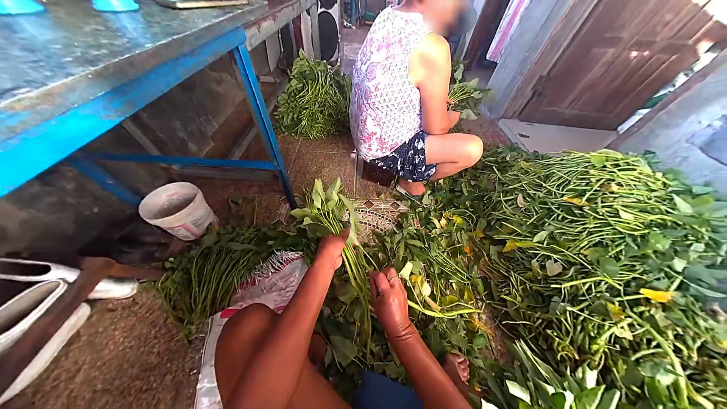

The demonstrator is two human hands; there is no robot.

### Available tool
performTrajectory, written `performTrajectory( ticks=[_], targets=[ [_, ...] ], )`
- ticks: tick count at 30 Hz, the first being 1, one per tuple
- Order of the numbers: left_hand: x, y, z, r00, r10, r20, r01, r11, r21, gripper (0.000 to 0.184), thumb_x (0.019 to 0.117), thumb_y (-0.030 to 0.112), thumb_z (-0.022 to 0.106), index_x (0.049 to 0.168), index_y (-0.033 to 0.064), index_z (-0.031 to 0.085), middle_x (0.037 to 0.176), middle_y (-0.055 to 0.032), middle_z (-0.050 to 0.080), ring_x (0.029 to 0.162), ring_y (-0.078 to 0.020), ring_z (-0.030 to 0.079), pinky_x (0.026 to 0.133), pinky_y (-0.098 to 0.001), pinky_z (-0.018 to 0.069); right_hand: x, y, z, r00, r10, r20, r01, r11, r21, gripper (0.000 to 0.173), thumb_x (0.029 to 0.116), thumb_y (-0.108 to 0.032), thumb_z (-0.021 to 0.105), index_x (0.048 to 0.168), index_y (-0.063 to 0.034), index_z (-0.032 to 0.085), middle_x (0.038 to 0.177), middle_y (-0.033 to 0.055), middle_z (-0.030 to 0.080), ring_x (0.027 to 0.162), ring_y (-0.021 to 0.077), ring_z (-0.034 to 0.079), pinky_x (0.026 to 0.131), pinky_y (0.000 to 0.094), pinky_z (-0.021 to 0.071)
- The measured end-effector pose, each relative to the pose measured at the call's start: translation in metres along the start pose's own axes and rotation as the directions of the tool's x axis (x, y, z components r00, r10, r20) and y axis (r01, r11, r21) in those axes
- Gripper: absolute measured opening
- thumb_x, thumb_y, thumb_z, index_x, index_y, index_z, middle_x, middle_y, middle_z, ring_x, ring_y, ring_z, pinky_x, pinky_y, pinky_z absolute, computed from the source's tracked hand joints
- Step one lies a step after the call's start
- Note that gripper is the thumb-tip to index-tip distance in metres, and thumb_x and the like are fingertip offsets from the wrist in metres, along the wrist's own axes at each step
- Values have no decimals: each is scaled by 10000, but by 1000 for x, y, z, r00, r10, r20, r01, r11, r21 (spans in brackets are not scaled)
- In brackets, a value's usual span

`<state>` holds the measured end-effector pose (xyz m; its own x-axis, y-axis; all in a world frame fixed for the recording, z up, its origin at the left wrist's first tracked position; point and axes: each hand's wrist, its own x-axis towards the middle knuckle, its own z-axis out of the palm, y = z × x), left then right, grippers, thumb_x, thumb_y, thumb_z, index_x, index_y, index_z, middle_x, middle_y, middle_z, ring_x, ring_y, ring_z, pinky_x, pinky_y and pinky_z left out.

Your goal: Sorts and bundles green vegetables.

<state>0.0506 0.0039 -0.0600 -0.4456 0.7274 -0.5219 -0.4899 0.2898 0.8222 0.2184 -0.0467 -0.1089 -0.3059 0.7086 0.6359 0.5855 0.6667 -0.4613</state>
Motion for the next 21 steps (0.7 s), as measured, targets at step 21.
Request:
performTrajectory(
  ticks=[21],
  targets=[
    [-6,8,-15,995,55,87,-53,998,-32,172,1009,137,644,1119,11,607,859,-49,613,693,-116,586,646,-258,528,6,-10,-7,996,41,75,-49,992,113,185,915,-34,668,1069,24,753,1059,264,686,834,342,730,710,416,627]
  ],
)
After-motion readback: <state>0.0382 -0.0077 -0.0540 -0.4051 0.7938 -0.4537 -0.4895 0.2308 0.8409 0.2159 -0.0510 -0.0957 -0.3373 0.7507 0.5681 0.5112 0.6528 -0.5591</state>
